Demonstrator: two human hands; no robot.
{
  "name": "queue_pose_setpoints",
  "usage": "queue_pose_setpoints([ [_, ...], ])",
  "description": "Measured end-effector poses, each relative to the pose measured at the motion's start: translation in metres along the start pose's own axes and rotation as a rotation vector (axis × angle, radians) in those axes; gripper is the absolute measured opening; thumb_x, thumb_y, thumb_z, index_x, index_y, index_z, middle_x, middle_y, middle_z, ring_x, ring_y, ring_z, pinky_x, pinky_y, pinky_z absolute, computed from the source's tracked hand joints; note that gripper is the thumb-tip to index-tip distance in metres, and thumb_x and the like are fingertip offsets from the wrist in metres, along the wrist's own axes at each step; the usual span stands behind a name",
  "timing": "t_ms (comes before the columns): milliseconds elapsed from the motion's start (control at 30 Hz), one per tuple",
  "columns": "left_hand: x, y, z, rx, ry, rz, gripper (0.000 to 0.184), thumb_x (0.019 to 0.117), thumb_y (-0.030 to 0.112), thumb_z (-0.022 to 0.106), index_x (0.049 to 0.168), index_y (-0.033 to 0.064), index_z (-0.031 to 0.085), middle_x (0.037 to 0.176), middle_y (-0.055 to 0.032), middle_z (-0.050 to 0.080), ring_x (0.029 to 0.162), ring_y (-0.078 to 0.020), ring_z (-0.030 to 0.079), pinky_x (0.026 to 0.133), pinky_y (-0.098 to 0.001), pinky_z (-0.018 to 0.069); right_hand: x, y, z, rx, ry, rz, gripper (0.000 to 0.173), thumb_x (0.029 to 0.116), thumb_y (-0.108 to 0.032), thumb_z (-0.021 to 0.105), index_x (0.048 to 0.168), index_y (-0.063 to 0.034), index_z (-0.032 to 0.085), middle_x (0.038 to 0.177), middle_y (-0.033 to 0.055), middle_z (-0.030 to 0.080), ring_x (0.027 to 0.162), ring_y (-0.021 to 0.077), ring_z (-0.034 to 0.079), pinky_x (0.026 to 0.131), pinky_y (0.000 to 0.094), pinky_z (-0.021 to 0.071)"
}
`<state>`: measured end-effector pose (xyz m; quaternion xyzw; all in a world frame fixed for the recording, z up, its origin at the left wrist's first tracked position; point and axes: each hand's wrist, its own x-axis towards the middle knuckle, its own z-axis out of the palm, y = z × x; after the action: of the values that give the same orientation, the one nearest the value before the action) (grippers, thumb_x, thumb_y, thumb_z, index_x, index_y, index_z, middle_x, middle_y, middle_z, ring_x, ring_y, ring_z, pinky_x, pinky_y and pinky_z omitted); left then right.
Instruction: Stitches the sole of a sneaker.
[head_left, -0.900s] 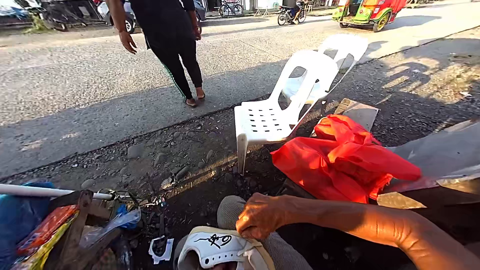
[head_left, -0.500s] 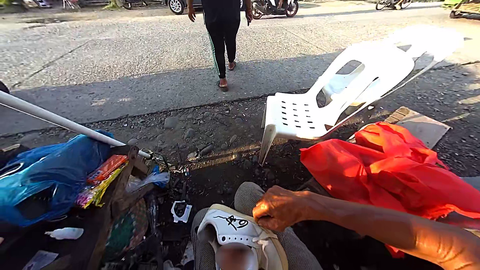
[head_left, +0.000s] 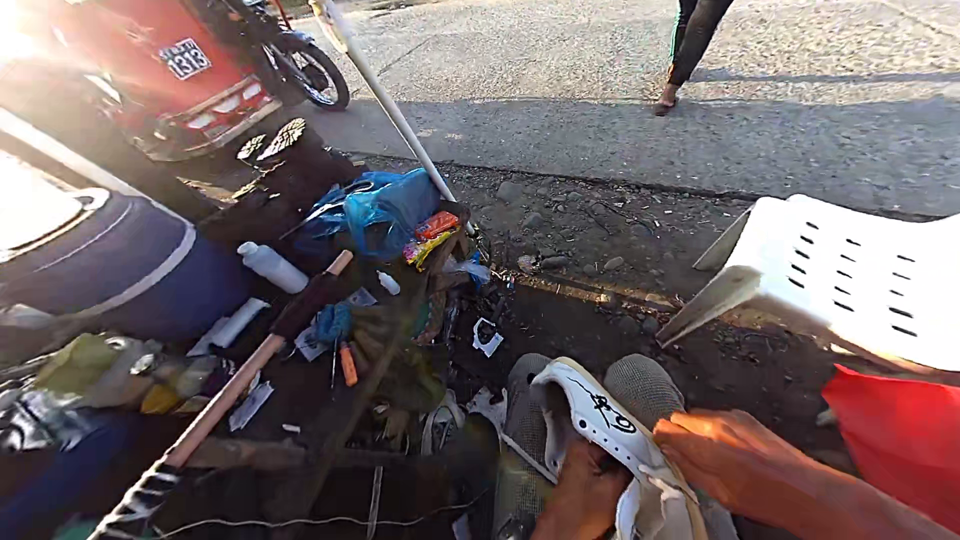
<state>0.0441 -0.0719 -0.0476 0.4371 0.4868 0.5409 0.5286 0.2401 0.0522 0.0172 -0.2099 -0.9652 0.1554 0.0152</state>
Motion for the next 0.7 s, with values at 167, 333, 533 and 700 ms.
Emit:
queue_pose_setpoints([
  [167,0.005,0.003,-0.001,-0.094,-0.007,-0.022,0.021,0.0898,-0.008,0.064,0.11,-0.0029,0.067,0.098,0.0,0.075,0.094,-0.0026,0.07,0.091,-0.0258,0.0578,0.006,0.012,0.001,-0.209,0.066,-0.17,0.024,0.1004,-0.028,0.055,0.089,-0.0099,0.066,0.071,0.0087,0.061,0.061,0.027,0.066,0.047,0.0414,0.0536],
  [333,0.004,0.009,-0.003,-0.063,0.016,-0.124,0.024,0.0898,-0.008,0.062,0.113,-0.0038,0.06,0.097,0.0051,0.072,0.094,0.0025,0.068,0.09,-0.0217,0.0567,0.009,0.008,-0.012,-0.126,0.044,-0.097,0.035,0.1041,-0.034,0.05,0.086,-0.0061,0.062,0.065,0.01,0.056,0.055,0.0298,0.062,0.045,0.0453,0.0478],
  [533,0.003,-0.003,-0.004,-0.121,0.046,-0.091,0.024,0.0878,-0.01,0.063,0.104,0.0084,0.064,0.092,0.0118,0.074,0.091,0.0018,0.069,0.087,-0.022,0.0588,-0.019,0.018,0.001,-0.091,0.156,0.094,0.043,0.1035,-0.04,0.05,0.076,-0.0101,0.062,0.058,0.0041,0.052,0.05,0.0223,0.057,0.042,0.0381,0.0394],
  [700,0.003,-0.003,0.002,-0.115,0.12,-0.091,0.031,0.0856,-0.011,0.065,0.111,0.0063,0.062,0.097,0.0105,0.074,0.095,0.001,0.07,0.091,-0.0217,0.0585,-0.046,0.026,0.01,0.122,0.196,0.355,0.042,0.1011,-0.047,0.053,0.082,-0.0133,0.067,0.06,0.0001,0.055,0.053,0.0169,0.056,0.048,0.0386,0.0421],
])
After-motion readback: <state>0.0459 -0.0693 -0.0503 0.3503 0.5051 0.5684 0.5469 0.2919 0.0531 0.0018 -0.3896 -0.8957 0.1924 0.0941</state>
